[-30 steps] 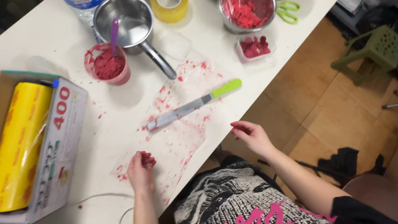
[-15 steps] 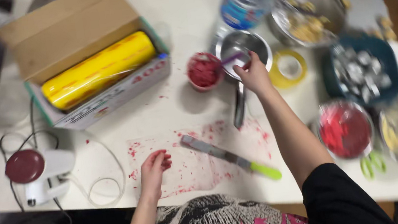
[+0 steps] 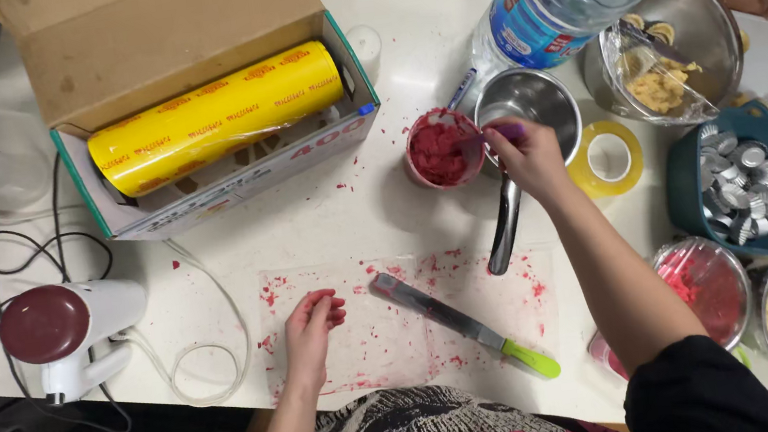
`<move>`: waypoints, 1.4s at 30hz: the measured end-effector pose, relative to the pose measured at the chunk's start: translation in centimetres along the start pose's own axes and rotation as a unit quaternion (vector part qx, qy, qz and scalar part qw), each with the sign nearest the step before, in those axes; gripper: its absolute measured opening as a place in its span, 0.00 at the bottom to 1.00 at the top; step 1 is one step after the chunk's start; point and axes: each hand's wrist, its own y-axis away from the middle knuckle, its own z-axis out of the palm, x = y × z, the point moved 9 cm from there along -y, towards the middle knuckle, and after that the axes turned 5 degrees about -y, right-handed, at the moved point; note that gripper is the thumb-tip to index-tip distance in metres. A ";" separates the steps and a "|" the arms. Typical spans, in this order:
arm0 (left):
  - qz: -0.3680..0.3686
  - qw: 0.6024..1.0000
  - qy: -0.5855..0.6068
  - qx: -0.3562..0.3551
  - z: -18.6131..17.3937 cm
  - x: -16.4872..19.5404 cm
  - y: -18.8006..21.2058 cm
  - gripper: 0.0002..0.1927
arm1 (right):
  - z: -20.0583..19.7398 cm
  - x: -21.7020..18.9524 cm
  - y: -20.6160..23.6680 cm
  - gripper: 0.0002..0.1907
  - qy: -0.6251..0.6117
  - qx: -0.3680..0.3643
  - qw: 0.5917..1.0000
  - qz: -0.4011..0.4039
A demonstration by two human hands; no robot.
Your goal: The person picks up pieces of red material from a plastic sheet on the table and places them into a cup, then uses a knife to scrape the remaining bits off the sheet and tabletop. They then move to a sink and wash their hands under running water.
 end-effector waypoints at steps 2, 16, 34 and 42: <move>0.000 1.000 0.003 -0.009 0.1 0.2 -0.1 0.12 | -0.6 -2.5 0.7 0.09 0.047 -0.005 0.997 -0.055; 0.011 1.000 -0.014 0.004 -1.5 1.3 -0.9 0.12 | 3.3 -6.4 1.6 0.10 0.219 -0.121 0.945 -0.211; -0.003 0.999 -0.038 0.006 -1.0 1.6 -1.1 0.13 | 0.5 -5.3 -0.2 0.08 0.123 -0.067 0.985 -0.096; -0.002 1.000 -0.031 0.001 -1.3 1.4 -1.5 0.13 | -2.1 -5.2 0.8 0.07 0.134 -0.005 0.982 -0.131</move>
